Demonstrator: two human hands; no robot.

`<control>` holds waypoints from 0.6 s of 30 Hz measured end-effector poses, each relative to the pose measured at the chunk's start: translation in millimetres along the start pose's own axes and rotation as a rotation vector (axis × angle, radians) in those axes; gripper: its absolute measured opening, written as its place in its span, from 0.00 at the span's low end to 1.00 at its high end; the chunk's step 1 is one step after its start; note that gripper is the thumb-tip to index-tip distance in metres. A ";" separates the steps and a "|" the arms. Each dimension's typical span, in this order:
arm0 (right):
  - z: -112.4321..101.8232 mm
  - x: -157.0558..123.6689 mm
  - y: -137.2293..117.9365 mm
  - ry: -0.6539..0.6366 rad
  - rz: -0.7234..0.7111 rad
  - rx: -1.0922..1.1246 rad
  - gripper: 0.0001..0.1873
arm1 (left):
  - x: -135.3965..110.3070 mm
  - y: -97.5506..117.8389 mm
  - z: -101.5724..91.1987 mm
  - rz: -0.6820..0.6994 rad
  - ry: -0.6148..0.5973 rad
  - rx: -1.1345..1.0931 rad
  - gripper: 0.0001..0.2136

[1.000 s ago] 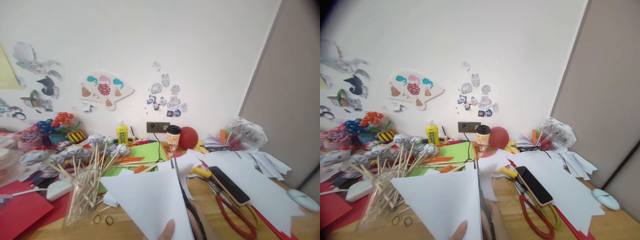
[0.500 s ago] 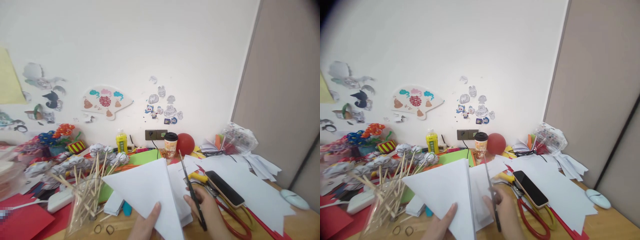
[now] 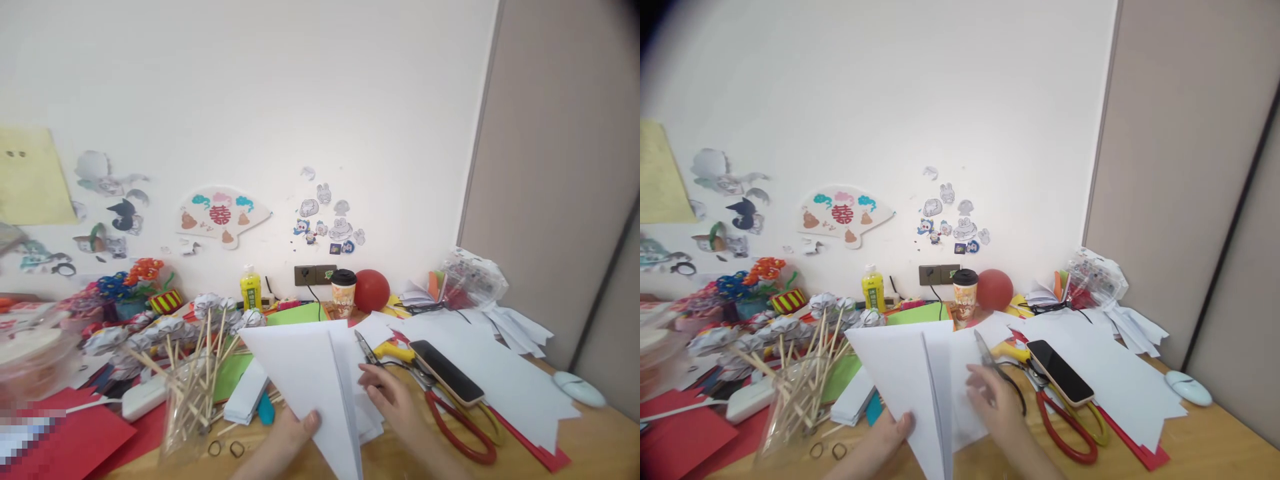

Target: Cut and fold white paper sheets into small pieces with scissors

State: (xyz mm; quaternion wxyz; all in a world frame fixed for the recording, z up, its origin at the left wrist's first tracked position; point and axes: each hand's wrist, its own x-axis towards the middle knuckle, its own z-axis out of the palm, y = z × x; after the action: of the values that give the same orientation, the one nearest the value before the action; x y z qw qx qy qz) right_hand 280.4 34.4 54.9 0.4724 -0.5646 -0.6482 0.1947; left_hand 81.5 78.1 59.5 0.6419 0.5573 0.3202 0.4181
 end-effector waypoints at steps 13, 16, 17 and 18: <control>7.1 -14.1 10.7 0.192 -0.334 -0.221 0.21 | 16.7 19.2 6.8 -0.115 0.061 -0.227 0.29; 10.7 -15.4 13.0 0.187 -0.345 -0.244 0.20 | 4.3 35.5 0.4 -0.249 0.075 -0.305 0.23; 12.0 -14.9 10.2 0.212 -0.295 -0.201 0.18 | 1.3 37.9 -1.7 -0.262 0.105 -0.291 0.18; 12.6 -13.9 6.1 0.241 -0.220 -0.136 0.16 | -0.4 39.0 -4.0 -0.264 0.139 -0.273 0.14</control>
State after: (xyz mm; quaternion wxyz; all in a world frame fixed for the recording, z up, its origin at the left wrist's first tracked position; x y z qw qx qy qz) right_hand 272.1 27.1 38.6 0.5258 -0.5402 -0.6564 0.0283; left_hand 70.8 80.7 97.1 0.7370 0.3884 0.3743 0.4074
